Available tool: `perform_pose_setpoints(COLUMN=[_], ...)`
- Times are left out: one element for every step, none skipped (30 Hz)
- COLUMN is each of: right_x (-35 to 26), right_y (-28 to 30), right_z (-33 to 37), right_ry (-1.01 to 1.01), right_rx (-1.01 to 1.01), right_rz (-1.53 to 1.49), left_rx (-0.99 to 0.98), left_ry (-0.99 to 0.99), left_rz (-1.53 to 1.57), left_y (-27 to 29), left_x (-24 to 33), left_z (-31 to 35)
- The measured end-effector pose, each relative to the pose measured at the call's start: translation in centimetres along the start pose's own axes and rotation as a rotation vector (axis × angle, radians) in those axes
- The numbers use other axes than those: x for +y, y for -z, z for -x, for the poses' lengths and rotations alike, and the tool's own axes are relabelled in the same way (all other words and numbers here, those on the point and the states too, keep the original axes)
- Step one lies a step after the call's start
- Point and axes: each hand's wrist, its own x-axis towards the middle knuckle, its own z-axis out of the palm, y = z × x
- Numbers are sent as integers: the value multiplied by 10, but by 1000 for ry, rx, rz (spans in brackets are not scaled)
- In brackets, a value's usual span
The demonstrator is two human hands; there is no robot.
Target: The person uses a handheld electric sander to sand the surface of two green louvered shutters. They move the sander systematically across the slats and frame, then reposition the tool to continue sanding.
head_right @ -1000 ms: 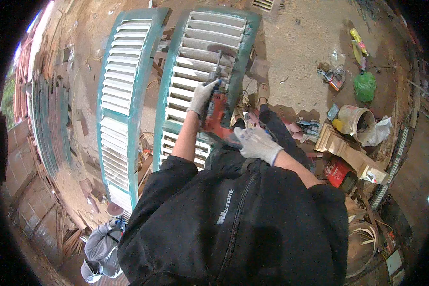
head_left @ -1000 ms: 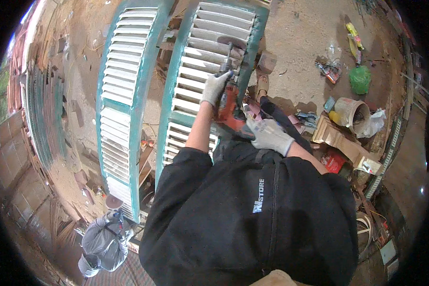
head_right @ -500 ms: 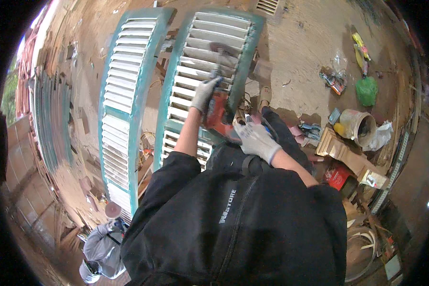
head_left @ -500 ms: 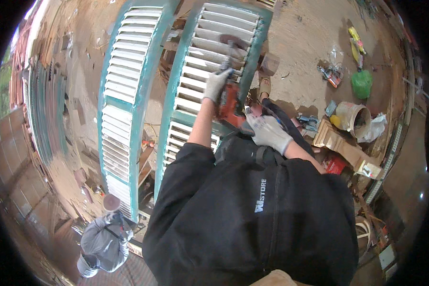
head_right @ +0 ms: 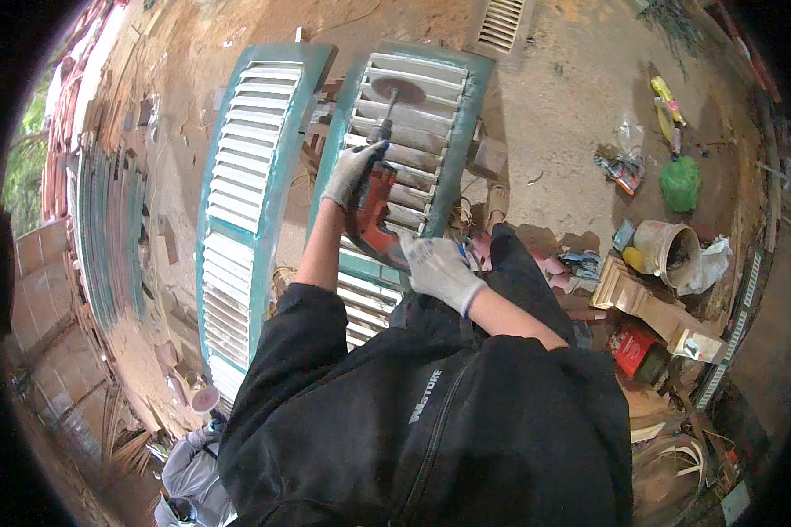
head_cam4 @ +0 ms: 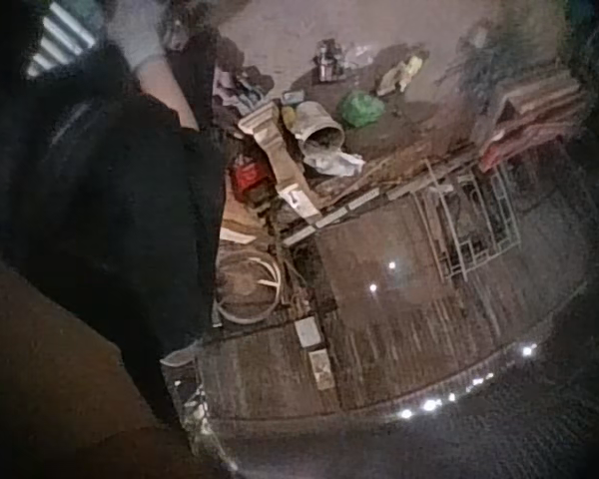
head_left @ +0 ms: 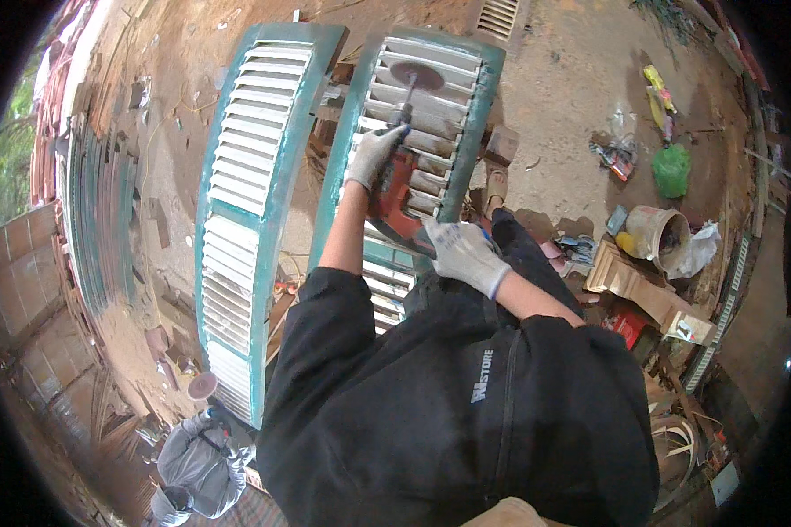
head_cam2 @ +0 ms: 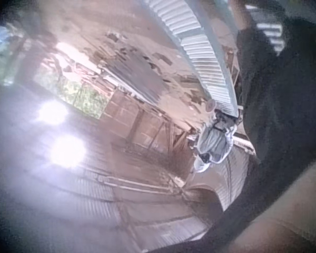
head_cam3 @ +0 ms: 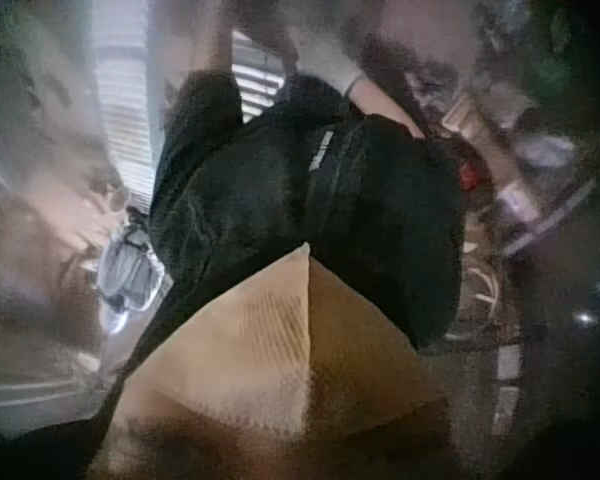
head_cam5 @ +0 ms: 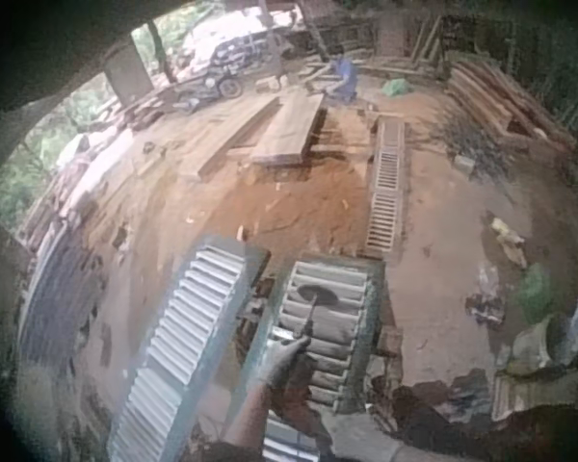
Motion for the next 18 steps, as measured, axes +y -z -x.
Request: perform_pose_setpoints(right_x=[0, 0, 0, -1, -3, -6, -12, -18, -27, -36, -44, -51, -57, -61, -64, -65, -66, -64], right_y=[1, 1, 0, -1, -3, -5, -9, -13, -18, -22, -25, -28, -27, -26, -23, -19, -16, -11], right_z=[9, 16, 17, 17, 12, 7, -6, -17, -26, -35, -37, -40, -42, -44, -45, -46, -49, -50], right_ry=[3, 2, -17, 12, 24, 36, 40, 49, 34, -3, 57, 115, 78, 54, 31, -3, -1, 85], right_rx=[2, -19, -60, -53, -64, -101, -159, -112, -127, -109, -91, -26, -66, -84, -21, -61, -76, -37], right_rz=[4, -7, -2, -24, -27, -34, -39, -66, -85, -100, -112, -150, -243, -192, -204, -201, -136, -155], left_rx=[-54, -104, -142, -116, -122, -150, -116, -112, -98, -21, -73, -180, -227, -311, -285, -304, -225, -209], left_ry=[20, 3, 103, 157, 153, 167, 209, -121, -18, 127, 100, 44, -39, -158, -150, -170, -34, 11], left_rz=[23, 58, 81, 41, 22, -12, 58, -72, -20, -4, 79, 51, -58, -155, -256, -266, -216, -120], left_y=[-2, -6, -6, -5, -2, 4, 10, 19, 24, 33, 37, 44, 48, 53, 56, 59, 60, 62], left_x=[-2, -5, -11, -17, -26, -33, -40, -46, -51, -53, -55, -55, -54, -52, -51, -49, -49, -49], left_z=[7, 11, 17, 18, 19, 17, 13, 7, 0, -7, -12, -18, -21, -24, -24, -26, -25, -26])
